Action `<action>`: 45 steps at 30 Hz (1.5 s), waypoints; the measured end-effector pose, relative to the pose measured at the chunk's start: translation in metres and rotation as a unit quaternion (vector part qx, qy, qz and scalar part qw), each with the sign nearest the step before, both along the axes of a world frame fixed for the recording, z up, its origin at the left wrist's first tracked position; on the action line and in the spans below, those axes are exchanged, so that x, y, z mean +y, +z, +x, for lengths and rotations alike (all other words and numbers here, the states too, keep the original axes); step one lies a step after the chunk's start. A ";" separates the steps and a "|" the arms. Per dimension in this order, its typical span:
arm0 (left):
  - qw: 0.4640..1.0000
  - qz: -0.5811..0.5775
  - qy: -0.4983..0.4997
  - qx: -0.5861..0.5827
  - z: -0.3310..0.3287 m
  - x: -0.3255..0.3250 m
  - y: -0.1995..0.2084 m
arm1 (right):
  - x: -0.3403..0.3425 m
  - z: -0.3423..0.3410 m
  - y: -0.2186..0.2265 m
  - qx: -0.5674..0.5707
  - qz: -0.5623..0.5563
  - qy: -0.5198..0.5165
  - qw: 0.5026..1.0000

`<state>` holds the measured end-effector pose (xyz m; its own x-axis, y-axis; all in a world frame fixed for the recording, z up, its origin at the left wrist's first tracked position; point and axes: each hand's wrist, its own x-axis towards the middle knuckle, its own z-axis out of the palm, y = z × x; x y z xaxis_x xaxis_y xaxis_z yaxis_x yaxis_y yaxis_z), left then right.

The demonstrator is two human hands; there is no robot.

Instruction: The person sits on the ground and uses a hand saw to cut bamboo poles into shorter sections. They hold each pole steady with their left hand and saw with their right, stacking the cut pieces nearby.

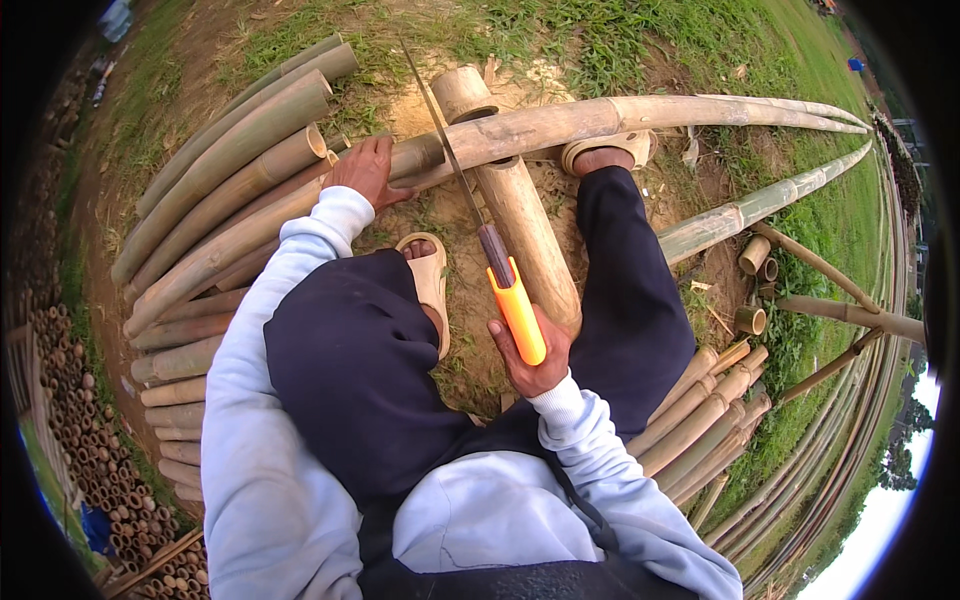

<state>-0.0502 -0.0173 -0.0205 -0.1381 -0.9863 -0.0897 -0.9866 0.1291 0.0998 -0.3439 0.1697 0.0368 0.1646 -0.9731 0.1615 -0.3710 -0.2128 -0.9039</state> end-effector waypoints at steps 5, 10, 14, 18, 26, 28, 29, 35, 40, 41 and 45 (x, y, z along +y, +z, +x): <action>0.999 0.038 0.024 -0.029 -0.005 -0.002 0.007 | 0.006 -0.002 0.001 -0.009 0.041 0.018 0.999; 0.996 0.056 0.040 -0.058 -0.007 -0.003 0.010 | 0.026 -0.012 0.004 0.000 0.054 0.015 0.998; 0.997 0.040 0.030 -0.052 -0.009 -0.004 0.008 | 0.001 -0.001 0.005 -0.028 0.098 -0.002 0.995; 0.996 0.063 0.038 -0.046 -0.019 -0.003 0.024 | -0.018 0.003 -0.006 -0.023 0.087 -0.005 0.996; 0.997 0.062 0.044 -0.033 -0.013 -0.001 0.020 | 0.028 -0.010 -0.003 -0.012 0.086 -0.013 0.996; 0.995 0.079 0.042 -0.036 -0.017 -0.007 0.026 | -0.022 0.013 -0.017 -0.033 0.086 -0.006 0.996; 0.995 0.086 0.040 -0.040 -0.018 -0.010 0.027 | -0.042 0.024 -0.023 -0.045 0.064 -0.013 0.997; 0.995 0.081 0.043 -0.037 -0.006 -0.009 0.020 | 0.028 -0.003 -0.014 0.008 0.114 -0.017 0.993; 0.993 0.107 0.039 -0.024 -0.004 -0.015 0.020 | 0.035 -0.005 -0.016 -0.005 0.091 -0.012 0.996; 0.993 0.108 0.037 -0.018 -0.008 -0.018 0.026 | 0.009 0.007 -0.026 -0.034 0.092 -0.023 0.995; 0.995 0.097 0.026 -0.021 -0.006 -0.025 0.025 | -0.039 0.031 -0.031 -0.078 0.068 -0.036 0.994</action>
<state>-0.0561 -0.0424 0.0041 -0.0800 -0.9557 -0.2834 -0.9952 0.0606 0.0766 -0.3126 0.1305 0.0062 0.0765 -0.9960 0.0459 -0.2335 -0.0626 -0.9703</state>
